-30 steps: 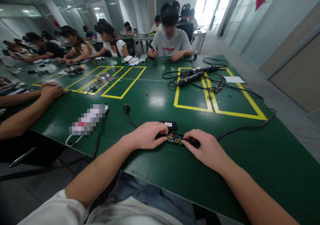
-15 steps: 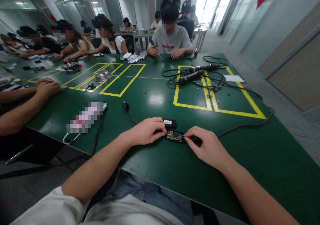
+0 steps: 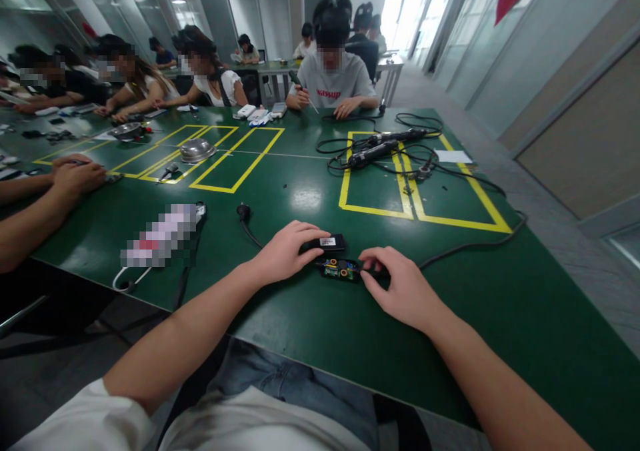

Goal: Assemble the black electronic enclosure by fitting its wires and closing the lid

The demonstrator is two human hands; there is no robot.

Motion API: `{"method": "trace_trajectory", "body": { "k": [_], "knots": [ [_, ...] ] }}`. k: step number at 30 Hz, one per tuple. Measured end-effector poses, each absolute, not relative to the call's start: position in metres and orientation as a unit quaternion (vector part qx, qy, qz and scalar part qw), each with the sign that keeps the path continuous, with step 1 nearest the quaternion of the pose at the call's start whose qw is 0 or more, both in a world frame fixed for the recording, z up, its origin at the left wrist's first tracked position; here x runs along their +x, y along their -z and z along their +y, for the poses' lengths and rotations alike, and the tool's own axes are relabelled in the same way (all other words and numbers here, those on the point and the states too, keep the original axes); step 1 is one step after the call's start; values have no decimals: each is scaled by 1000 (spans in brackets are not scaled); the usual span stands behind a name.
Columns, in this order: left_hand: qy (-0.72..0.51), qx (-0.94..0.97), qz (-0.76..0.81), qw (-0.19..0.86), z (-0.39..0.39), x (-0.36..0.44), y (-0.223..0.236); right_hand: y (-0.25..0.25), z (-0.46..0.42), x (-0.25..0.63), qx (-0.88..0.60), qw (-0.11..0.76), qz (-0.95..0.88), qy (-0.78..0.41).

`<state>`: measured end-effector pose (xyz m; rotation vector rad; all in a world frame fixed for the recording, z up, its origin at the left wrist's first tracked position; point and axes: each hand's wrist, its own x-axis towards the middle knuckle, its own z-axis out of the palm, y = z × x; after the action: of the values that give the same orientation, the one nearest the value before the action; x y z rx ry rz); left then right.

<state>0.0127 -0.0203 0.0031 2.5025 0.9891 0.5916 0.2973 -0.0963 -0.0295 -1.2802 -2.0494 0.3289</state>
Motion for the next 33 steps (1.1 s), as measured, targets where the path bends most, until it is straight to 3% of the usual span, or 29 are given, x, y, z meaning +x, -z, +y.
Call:
{"method": "trace_trajectory", "body": {
  "k": [3,9,16,20,23,29,33],
  "knots": [
    [-255,895,295,217,-27,10,-10,34,-97,300,-514,340,-775,-138],
    [-169,934,223,222,-33,12,-12,25,-98,296,-520,313,-781,-148],
    [-170,923,244,244,-34,15,-10,22,-100,293,-512,313,-785,-152],
    [-228,879,342,241,-30,18,-8,27,-99,293,-515,327,-780,-139],
    [-196,866,413,203,-26,18,-6,25,-98,292,-508,325,-784,-145],
    [-203,901,348,162,-29,10,-16,16,-96,291,-496,311,-796,-155],
    [-129,921,317,189,-33,6,-22,15,-97,289,-501,307,-793,-161]
  ]
}}
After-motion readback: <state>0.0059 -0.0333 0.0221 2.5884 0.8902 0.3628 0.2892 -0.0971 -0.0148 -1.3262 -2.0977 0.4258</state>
